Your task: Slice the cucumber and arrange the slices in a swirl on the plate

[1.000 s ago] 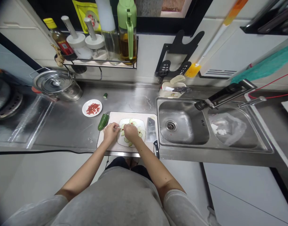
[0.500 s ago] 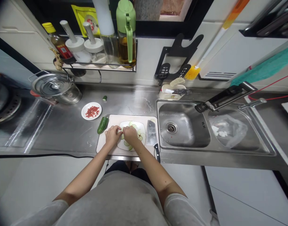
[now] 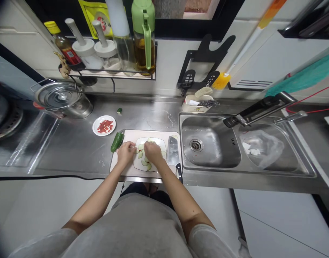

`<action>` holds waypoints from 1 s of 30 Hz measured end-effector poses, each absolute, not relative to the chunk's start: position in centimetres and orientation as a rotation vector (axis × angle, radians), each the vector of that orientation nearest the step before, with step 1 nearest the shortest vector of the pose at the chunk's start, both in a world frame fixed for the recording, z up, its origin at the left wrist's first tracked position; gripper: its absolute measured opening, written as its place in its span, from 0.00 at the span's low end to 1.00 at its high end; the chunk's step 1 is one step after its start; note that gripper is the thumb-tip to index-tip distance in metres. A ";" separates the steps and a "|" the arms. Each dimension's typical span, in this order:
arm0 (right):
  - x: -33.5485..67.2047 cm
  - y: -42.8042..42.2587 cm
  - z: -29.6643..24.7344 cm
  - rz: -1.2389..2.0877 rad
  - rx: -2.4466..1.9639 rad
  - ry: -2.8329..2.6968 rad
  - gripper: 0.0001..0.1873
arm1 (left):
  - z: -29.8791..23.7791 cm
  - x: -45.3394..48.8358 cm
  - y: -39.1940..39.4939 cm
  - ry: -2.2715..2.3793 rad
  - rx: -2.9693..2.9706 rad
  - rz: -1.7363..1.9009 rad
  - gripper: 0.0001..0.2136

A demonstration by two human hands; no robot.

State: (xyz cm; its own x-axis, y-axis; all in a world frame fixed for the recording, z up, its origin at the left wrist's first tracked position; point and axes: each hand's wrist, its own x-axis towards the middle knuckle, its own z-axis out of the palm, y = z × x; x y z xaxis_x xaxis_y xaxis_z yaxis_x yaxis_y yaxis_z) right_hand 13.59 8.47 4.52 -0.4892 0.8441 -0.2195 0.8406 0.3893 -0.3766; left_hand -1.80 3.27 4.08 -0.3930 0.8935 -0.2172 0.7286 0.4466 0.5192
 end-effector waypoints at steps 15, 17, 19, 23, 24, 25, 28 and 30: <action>11.9 7.7 3.7 0.644 -1.695 -2.693 0.09 | 4.2 -1.0 3.3 2.210 1.441 0.339 0.08; 11.9 7.7 3.7 0.642 -1.693 -2.703 0.09 | 4.3 -0.9 3.4 2.211 1.447 0.327 0.08; 11.8 7.7 3.7 0.640 -1.693 -2.704 0.10 | 4.4 -0.8 3.4 2.216 1.450 0.317 0.08; 11.8 7.6 3.7 0.665 -1.699 -2.672 0.10 | 4.4 -0.8 3.4 2.213 1.447 0.339 0.07; 11.9 7.6 3.8 0.677 -1.702 -2.650 0.10 | 4.4 -0.8 3.4 2.213 1.439 0.355 0.07; 12.1 7.7 3.9 0.693 -1.706 -2.622 0.10 | 4.4 -0.9 3.3 2.215 1.427 0.373 0.06; 13.3 8.3 4.6 0.759 -1.741 -2.488 0.11 | 4.5 -1.4 3.3 2.226 1.387 0.429 0.05; 14.4 9.0 5.1 0.801 -1.772 -2.369 0.12 | 4.6 -1.7 3.3 2.230 1.369 0.451 0.05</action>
